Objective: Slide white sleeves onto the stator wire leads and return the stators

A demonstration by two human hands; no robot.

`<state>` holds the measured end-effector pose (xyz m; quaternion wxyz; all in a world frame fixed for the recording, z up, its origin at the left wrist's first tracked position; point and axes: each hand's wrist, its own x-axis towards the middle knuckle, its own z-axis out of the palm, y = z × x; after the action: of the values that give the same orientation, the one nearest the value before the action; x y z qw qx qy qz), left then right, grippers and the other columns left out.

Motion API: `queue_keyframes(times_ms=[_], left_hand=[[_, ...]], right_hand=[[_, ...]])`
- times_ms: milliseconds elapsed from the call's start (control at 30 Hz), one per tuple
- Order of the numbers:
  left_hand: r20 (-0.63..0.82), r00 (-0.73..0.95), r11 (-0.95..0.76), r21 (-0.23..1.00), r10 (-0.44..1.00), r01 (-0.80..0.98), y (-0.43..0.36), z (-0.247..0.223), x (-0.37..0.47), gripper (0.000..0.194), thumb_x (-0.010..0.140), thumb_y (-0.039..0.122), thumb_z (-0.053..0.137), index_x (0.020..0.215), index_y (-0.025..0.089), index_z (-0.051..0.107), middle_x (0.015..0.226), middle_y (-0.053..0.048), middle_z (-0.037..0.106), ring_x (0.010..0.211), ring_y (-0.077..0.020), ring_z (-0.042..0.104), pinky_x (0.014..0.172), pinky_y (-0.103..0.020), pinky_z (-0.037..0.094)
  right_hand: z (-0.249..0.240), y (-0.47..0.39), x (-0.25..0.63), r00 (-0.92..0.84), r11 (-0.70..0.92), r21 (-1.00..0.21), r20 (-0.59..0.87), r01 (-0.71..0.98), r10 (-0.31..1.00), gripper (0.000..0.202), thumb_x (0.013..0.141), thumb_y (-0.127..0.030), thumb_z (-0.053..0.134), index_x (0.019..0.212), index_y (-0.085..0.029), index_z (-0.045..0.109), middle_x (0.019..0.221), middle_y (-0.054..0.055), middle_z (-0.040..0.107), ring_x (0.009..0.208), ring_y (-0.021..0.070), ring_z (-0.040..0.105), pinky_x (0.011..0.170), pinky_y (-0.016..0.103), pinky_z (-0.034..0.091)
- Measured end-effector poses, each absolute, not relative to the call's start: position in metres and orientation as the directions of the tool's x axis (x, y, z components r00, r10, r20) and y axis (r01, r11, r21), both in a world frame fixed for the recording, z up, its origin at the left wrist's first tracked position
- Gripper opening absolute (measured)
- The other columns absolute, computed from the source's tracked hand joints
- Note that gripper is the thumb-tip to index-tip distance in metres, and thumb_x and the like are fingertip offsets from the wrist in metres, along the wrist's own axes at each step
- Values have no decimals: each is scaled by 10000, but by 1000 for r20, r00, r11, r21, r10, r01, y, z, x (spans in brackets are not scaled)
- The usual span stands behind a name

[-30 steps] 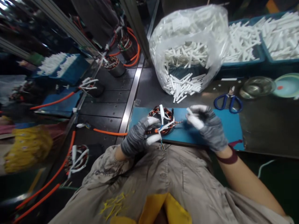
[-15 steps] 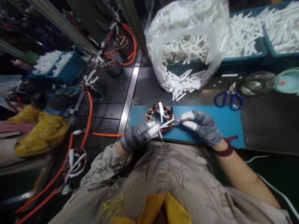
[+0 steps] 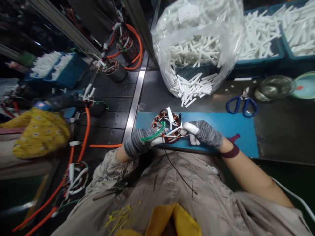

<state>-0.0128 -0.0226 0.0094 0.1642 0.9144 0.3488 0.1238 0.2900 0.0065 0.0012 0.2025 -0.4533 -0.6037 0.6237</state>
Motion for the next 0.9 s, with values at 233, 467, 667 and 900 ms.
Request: queue_keyframes(times_ms=[233,467,667,900], left_hand=[[-63,656,-623,258,752,738,-23,20,-8,374,1109,363,557,1442,311,720,1264,-33,821,1048,-215,816,934,-320,664],[-151,590,-548,247,793,799,-22,33,2,401,1120,408,538,1452,262,709,1246,-48,825,1053,-217,815,920,-298,653],[-105,636,-527,468,764,710,-16,27,-15,370,1108,417,546,1314,236,795,1176,-55,843,1048,-223,816,989,-331,641],[-110,649,-555,423,753,716,-7,32,-10,418,1115,483,517,1265,223,807,1209,-67,833,1157,-247,791,1020,-330,619]], right_hand=[[-3,13,300,-391,77,-972,-16,221,920,383,898,-587,788,1125,-283,845,1089,47,853,966,266,798,918,400,642],[11,34,285,-593,304,-916,96,261,799,328,1007,-489,659,1123,-245,844,1029,44,849,923,218,773,935,353,600],[15,56,295,-839,2,-989,-122,145,530,450,972,-598,695,1042,-169,813,768,35,760,659,153,658,659,285,552],[4,43,281,-732,89,-982,-61,165,679,478,964,-614,689,1159,-198,819,883,36,802,754,172,688,742,302,568]])
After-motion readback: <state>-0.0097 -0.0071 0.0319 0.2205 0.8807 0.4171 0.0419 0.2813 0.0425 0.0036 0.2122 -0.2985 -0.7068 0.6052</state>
